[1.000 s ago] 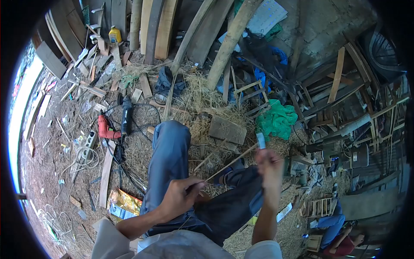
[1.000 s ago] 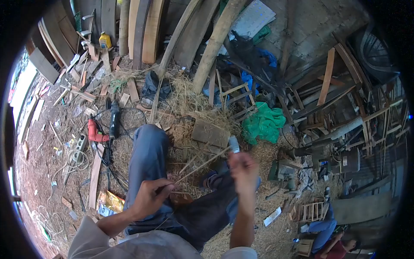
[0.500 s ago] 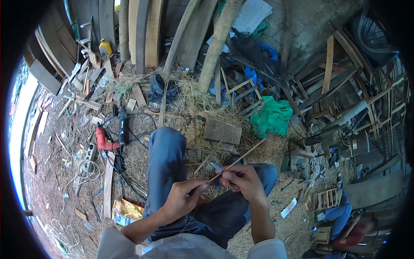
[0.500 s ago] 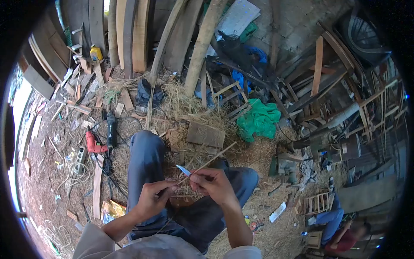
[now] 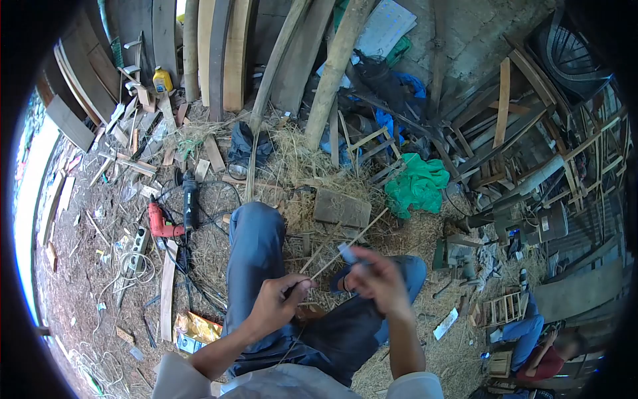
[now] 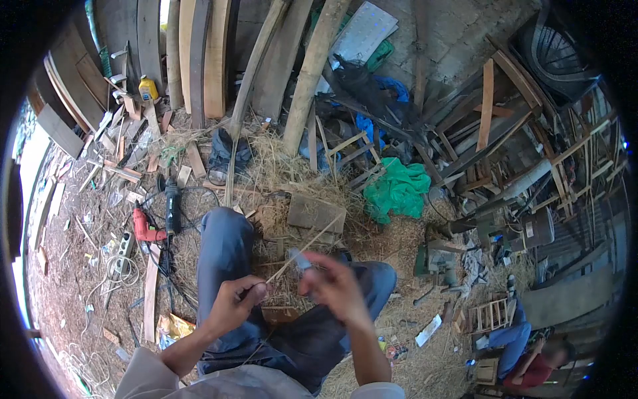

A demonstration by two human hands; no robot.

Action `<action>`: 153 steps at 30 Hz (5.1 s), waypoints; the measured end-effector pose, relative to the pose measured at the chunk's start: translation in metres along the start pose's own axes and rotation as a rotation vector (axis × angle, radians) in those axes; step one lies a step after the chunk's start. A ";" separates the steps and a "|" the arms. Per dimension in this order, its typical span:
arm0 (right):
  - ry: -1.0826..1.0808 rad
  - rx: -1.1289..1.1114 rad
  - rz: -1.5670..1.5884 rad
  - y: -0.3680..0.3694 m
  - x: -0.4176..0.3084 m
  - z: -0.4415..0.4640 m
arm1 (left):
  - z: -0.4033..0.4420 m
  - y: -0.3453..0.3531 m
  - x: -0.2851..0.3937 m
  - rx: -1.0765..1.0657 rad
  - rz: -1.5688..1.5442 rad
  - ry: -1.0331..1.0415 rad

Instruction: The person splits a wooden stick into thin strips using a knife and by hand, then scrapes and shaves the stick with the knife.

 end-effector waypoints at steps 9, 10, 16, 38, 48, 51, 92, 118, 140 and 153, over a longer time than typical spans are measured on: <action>0.000 -0.223 -0.047 0.026 0.000 0.004 | 0.002 0.015 0.010 -0.029 -0.042 0.103; -0.002 -0.220 -0.048 0.022 0.002 0.005 | 0.003 0.016 0.010 -0.031 -0.043 0.105; -0.034 0.308 0.094 -0.090 0.008 0.032 | -0.018 0.003 0.014 -0.058 0.026 0.070; 0.091 -0.163 0.107 -0.010 0.004 0.022 | 0.007 0.014 0.019 -0.006 0.169 0.220; 0.038 -0.073 -0.021 -0.025 0.002 0.031 | 0.009 0.008 0.020 -0.033 0.182 0.192; 0.002 -0.032 -0.076 -0.026 -0.002 0.035 | 0.010 0.009 0.023 -0.017 0.143 0.272; -0.043 -0.041 0.057 -0.017 0.004 0.028 | 0.015 0.014 0.030 -0.023 0.133 0.211; -0.100 -0.170 0.054 0.015 0.011 0.020 | 0.022 0.011 0.013 -0.083 -0.129 -0.042; -0.129 0.360 0.138 -0.112 0.003 0.045 | -0.004 -0.013 0.008 -0.063 0.039 0.002; 0.007 -0.260 0.146 0.018 0.005 0.021 | 0.023 0.017 0.018 -0.115 -0.109 0.040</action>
Point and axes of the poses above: each hand's wrist, its own z-axis towards the middle knuckle, its own y-axis out of the palm, x = y × z, the point moved 5 cm from there along z, towards the middle knuckle, and after that the axes turned 13 degrees about -z, right-handed, at the moved point
